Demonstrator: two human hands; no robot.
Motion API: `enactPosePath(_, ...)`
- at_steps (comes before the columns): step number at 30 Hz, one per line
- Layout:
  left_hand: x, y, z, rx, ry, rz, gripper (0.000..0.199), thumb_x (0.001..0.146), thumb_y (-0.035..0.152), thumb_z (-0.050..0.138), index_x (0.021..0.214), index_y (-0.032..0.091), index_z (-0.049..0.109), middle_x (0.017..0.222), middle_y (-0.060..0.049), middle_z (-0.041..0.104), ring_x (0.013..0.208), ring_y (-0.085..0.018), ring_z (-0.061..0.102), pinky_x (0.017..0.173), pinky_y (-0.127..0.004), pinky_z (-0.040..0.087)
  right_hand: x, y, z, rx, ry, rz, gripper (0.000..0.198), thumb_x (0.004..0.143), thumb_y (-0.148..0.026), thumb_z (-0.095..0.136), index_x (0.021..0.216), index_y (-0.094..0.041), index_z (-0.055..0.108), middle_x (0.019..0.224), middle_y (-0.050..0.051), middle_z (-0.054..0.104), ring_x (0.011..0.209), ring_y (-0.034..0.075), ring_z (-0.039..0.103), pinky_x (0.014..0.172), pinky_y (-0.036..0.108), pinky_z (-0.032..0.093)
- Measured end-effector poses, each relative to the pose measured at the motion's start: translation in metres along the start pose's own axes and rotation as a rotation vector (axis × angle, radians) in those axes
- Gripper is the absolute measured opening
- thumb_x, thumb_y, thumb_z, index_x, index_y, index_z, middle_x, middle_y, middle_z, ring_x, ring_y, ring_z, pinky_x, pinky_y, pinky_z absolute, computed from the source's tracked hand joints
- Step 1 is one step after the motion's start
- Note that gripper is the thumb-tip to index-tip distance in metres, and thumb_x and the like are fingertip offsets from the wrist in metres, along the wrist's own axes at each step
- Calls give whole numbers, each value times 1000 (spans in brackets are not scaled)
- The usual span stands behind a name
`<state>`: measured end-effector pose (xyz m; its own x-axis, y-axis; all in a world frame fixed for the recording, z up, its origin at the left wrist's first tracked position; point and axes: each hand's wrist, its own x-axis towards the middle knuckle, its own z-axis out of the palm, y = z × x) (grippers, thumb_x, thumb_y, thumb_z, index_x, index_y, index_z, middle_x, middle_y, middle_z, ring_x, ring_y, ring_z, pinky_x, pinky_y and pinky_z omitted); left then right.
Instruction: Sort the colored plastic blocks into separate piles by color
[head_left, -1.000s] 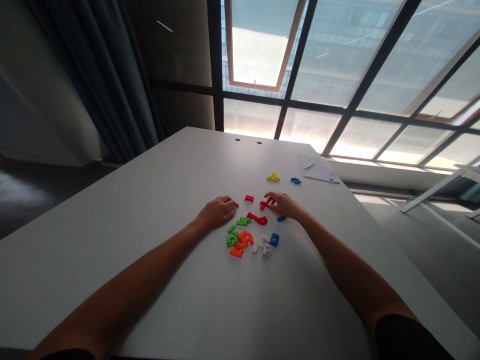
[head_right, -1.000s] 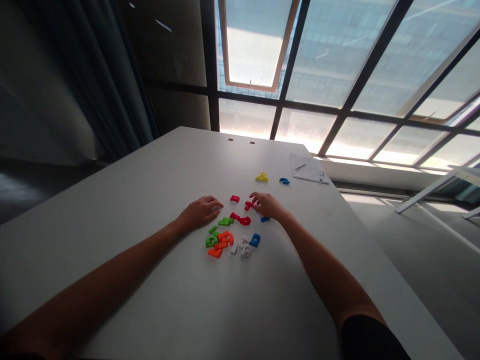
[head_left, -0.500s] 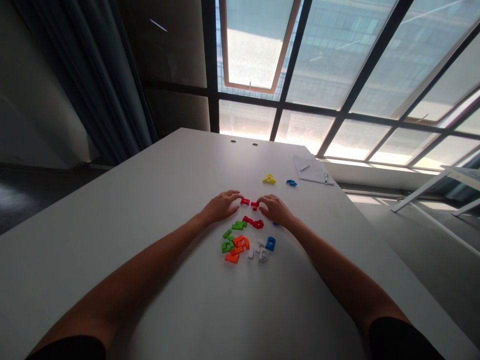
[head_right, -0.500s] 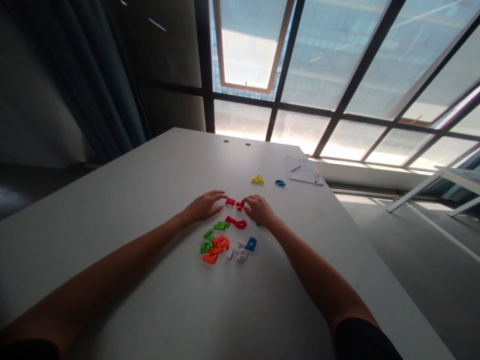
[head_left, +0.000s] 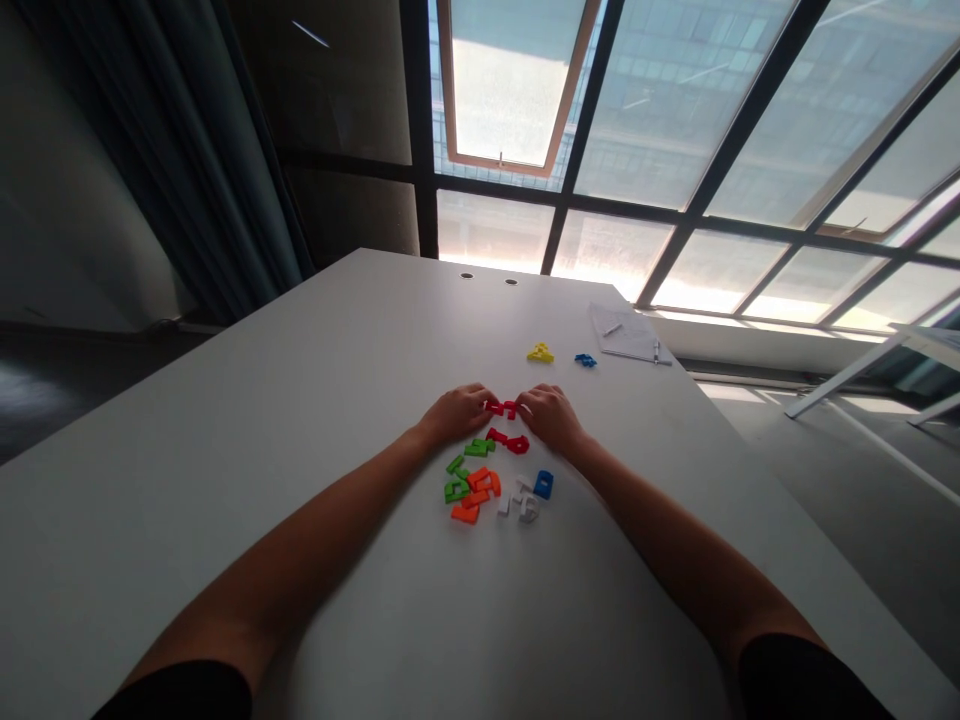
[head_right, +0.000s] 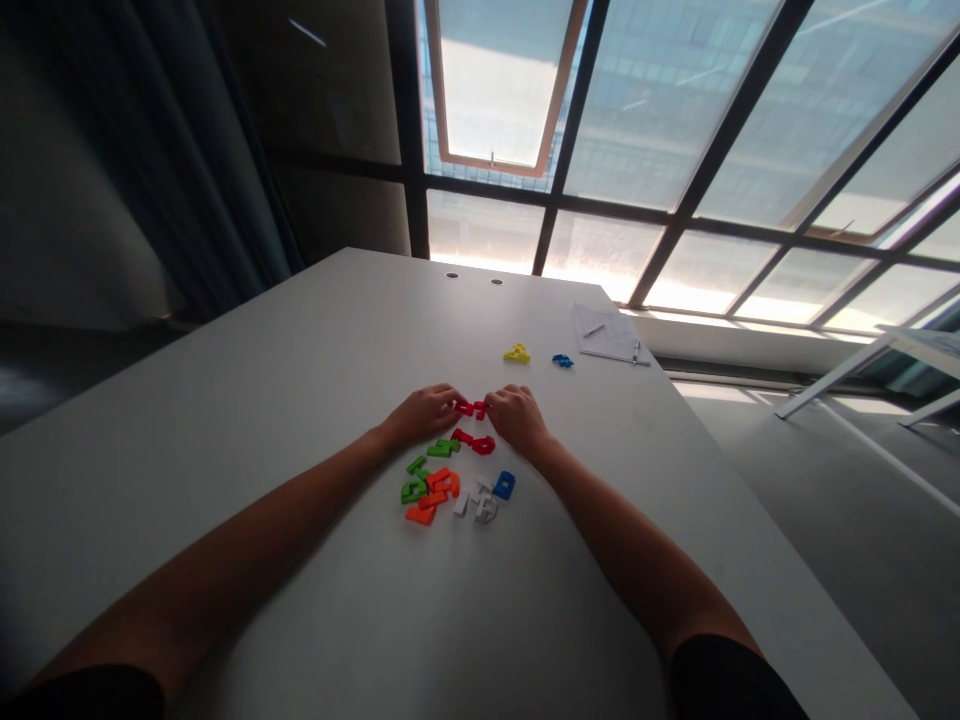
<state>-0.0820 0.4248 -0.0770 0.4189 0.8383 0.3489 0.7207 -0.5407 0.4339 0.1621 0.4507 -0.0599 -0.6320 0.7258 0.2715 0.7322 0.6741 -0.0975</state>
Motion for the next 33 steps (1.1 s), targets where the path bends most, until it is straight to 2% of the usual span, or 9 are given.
enactPosePath(7,1,2,1,14,-12,60,22,95,29,62,111,24,77,110,-5,74,93,-19,70,86,-30,55,-2,-5,-1,7,12,33,17,104,-21,61,101,-20,78,100,9,80,103,24,68,96,36,43)
enactPosePath(13,1,9,1,136,15,-32,25,97,36,65,116,23,76,113,-7,75,94,-22,71,84,-33,58,0,-7,-1,113,-10,-44,18,103,-19,61,110,-18,78,106,10,79,105,23,69,98,36,45)
enactPosePath(18,0,5,6,172,130,-56,34,98,30,65,131,23,70,123,-10,70,112,-27,68,98,-39,58,0,-4,2,189,-15,-73,29,100,-15,63,127,-19,75,122,11,77,115,26,66,103,41,47)
enactPosePath(20,1,1,8,165,163,-76,39,96,27,65,135,24,68,125,-10,66,111,-26,68,98,-39,58,1,-3,4,198,-16,-71,32,100,-16,63,130,-19,74,123,12,76,115,27,65,104,42,47)
enactPosePath(25,2,-3,7,46,89,-53,46,90,14,61,134,24,68,123,-8,66,106,-22,70,98,-34,59,2,-1,7,216,-40,-70,36,101,-19,62,135,-21,73,125,13,75,117,28,64,101,43,49)
enactPosePath(29,2,-5,6,11,63,0,49,88,25,69,137,22,65,126,-10,67,115,-26,66,106,-40,56,2,-3,10,232,-67,-90,38,101,-20,63,138,-22,71,130,13,74,121,28,64,104,43,48)
enactPosePath(33,4,-8,8,61,109,-61,41,93,25,66,134,19,66,124,-11,69,116,-28,66,108,-43,54,3,-5,9,241,-110,-98,52,101,-24,63,153,-22,58,135,14,72,128,30,63,108,47,47)
